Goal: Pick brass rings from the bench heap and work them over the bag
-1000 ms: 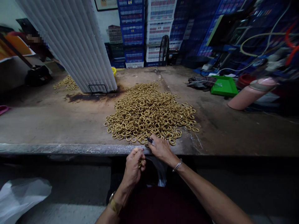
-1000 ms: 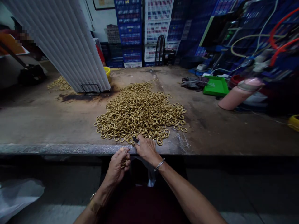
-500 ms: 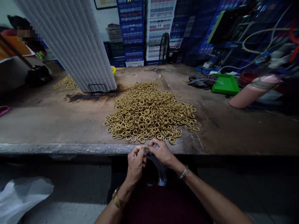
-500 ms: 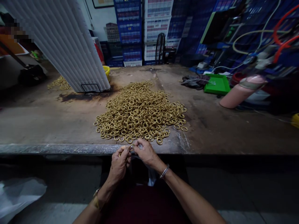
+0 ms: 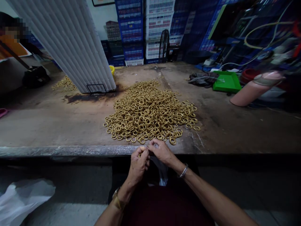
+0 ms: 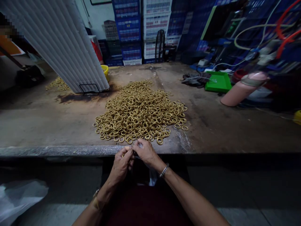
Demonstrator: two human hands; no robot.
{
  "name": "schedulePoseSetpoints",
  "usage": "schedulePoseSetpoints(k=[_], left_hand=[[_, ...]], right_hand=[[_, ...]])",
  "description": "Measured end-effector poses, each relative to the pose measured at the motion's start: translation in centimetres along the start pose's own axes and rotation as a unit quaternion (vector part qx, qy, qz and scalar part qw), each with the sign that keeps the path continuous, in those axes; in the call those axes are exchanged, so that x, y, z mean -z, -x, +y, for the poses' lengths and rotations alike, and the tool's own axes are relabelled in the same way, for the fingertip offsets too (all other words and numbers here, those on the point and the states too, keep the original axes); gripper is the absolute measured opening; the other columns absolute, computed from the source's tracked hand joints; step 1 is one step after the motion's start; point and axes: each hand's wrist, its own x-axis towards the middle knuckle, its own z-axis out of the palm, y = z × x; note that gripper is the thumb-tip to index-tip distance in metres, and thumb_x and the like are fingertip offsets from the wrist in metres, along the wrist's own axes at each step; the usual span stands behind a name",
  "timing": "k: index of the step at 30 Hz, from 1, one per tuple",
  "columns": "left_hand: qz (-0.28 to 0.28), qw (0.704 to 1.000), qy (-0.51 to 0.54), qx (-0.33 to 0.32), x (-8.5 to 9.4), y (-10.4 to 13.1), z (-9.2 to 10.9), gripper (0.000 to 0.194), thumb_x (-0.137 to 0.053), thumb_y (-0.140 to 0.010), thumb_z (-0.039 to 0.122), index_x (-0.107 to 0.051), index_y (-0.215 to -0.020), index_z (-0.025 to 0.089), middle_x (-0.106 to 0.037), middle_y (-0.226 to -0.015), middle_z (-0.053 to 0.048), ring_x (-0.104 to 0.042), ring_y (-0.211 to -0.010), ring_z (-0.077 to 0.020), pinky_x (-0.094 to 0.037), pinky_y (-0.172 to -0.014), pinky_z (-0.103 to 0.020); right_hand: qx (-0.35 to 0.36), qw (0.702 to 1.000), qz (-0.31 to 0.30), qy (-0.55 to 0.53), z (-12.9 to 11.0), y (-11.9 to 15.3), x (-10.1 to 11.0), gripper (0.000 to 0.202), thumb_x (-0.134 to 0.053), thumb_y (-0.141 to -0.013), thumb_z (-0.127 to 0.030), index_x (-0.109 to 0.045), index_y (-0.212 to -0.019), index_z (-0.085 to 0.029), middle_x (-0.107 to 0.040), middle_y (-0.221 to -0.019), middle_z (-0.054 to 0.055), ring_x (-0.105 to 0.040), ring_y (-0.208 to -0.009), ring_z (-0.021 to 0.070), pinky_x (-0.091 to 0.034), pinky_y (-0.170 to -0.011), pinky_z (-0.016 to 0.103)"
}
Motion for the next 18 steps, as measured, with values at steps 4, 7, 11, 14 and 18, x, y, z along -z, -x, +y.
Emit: schedulePoseSetpoints(k=[4, 7, 11, 14, 18], left_hand=[[-0.036, 0.997, 0.069, 0.027, -0.1, 0.1, -0.2, 0.031, -0.054, -0.073, 0.047, -0.046, -0.072, 0.017, -0.048, -0.061, 0.004, -0.041, -0.041, -0.0039, -0.026, -0.037, -0.015], [-0.03, 0.997, 0.071, 0.017, -0.1, 0.1, -0.3, 0.032, -0.055, -0.072, 0.048, -0.048, -0.072, 0.017, -0.049, -0.061, 0.004, -0.042, -0.041, -0.0042, -0.027, -0.037, -0.015], [-0.017, 1.0, 0.02, -0.002, 0.1, 0.1, -0.5, 0.032, -0.052, -0.075, 0.048, -0.049, -0.072, 0.016, -0.048, -0.059, 0.004, -0.041, -0.042, -0.0045, -0.028, -0.037, -0.015], [-0.01, 1.0, -0.011, -0.017, 0.2, 0.2, -0.3, 0.031, -0.051, -0.076, 0.047, -0.049, -0.071, 0.017, -0.047, -0.056, 0.004, -0.04, -0.041, -0.0049, -0.028, -0.038, -0.015], [-0.005, 0.998, -0.035, -0.051, 0.2, 0.2, 0.1, 0.029, -0.053, -0.076, 0.044, -0.05, -0.066, 0.017, -0.044, -0.05, 0.005, -0.037, -0.041, -0.0057, -0.029, -0.041, -0.017]], right_hand=[[0.003, 1.0, 0.001, 0.0, 0.3, 0.0, 0.0, 0.02, -0.047, -0.074, -0.031, -0.05, -0.061, -0.017, -0.049, -0.058, -0.004, -0.044, -0.059, 0.0091, -0.035, -0.057, 0.02], [0.009, 1.0, -0.007, -0.002, 0.3, 0.1, 0.1, 0.021, -0.044, -0.076, -0.029, -0.049, -0.061, -0.017, -0.05, -0.057, -0.004, -0.045, -0.056, 0.0089, -0.035, -0.056, 0.02], [0.027, 0.998, 0.007, 0.054, 0.7, 0.3, 0.5, 0.021, -0.04, -0.078, -0.025, -0.05, -0.062, -0.017, -0.052, -0.056, -0.003, -0.045, -0.055, 0.0093, -0.035, -0.055, 0.02], [0.073, 0.983, 0.021, 0.168, 1.1, 0.9, 0.9, 0.018, -0.041, -0.078, -0.024, -0.053, -0.066, -0.017, -0.054, -0.06, -0.001, -0.044, -0.055, 0.01, -0.032, -0.055, 0.02], [0.126, 0.945, -0.062, 0.295, 1.1, 2.0, 1.3, 0.014, -0.042, -0.075, -0.018, -0.056, -0.076, -0.019, -0.059, -0.066, 0.0, -0.049, -0.059, 0.0119, -0.029, -0.057, 0.022]])
